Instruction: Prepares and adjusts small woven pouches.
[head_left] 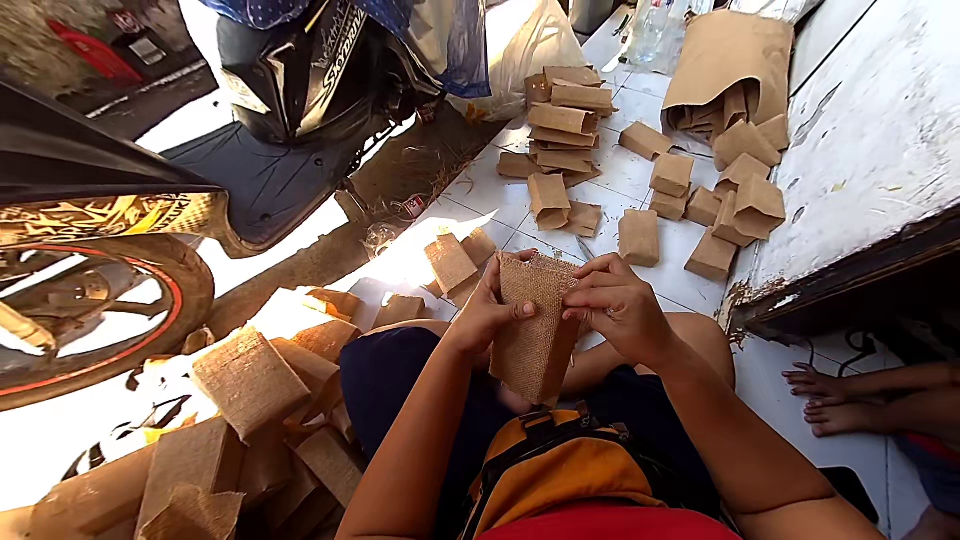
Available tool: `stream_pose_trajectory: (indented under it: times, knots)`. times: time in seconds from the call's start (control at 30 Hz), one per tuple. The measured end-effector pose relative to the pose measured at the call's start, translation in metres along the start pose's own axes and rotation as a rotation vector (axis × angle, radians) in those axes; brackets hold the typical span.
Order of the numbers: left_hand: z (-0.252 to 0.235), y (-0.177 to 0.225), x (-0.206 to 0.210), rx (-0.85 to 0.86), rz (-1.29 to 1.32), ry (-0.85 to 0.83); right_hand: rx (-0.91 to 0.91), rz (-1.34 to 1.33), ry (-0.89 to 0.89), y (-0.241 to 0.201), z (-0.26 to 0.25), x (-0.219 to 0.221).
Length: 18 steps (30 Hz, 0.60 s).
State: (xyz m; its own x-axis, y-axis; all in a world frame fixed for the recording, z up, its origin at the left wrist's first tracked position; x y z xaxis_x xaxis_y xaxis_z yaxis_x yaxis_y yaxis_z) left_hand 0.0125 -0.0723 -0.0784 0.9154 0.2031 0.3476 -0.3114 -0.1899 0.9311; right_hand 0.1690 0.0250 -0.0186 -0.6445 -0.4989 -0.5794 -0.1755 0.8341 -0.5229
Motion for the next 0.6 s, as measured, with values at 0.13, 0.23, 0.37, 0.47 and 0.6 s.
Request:
stream_pose_trajectory:
  times: [0.13,0.23,0.37,0.47,0.6]
  knots:
    - [0.005,-0.005,-0.002,-0.048,-0.007,0.010,-0.028,-0.044,0.073,-0.001,0.002,-0.001]
    - [0.011,-0.006,-0.004,-0.102,-0.038,-0.059,-0.031,-0.087,0.125,0.005,0.003,-0.010]
    - [0.010,-0.003,-0.004,-0.053,-0.052,-0.044,0.094,-0.130,0.129,0.015,0.007,-0.012]
    - [0.009,0.008,0.001,0.010,-0.128,0.000,0.235,-0.179,0.109,0.018,0.011,-0.012]
    - [0.010,0.014,0.009,0.109,-0.270,0.005,0.385,-0.399,0.152,0.028,0.019,-0.005]
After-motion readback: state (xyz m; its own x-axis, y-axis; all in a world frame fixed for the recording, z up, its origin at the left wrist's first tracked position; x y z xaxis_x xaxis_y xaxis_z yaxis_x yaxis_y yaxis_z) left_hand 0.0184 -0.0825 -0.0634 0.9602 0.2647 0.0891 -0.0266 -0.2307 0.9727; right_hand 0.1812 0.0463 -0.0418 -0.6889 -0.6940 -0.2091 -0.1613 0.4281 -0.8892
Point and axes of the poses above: each hand's wrist, its own z-axis away from the middle knuckle, its own x-axis out of the palm, y = z × x, the point moved 6 cm from there along -z, towards the middle knuckle, and after that the axes turned 2 degrees about z, right-handed, at the moved point
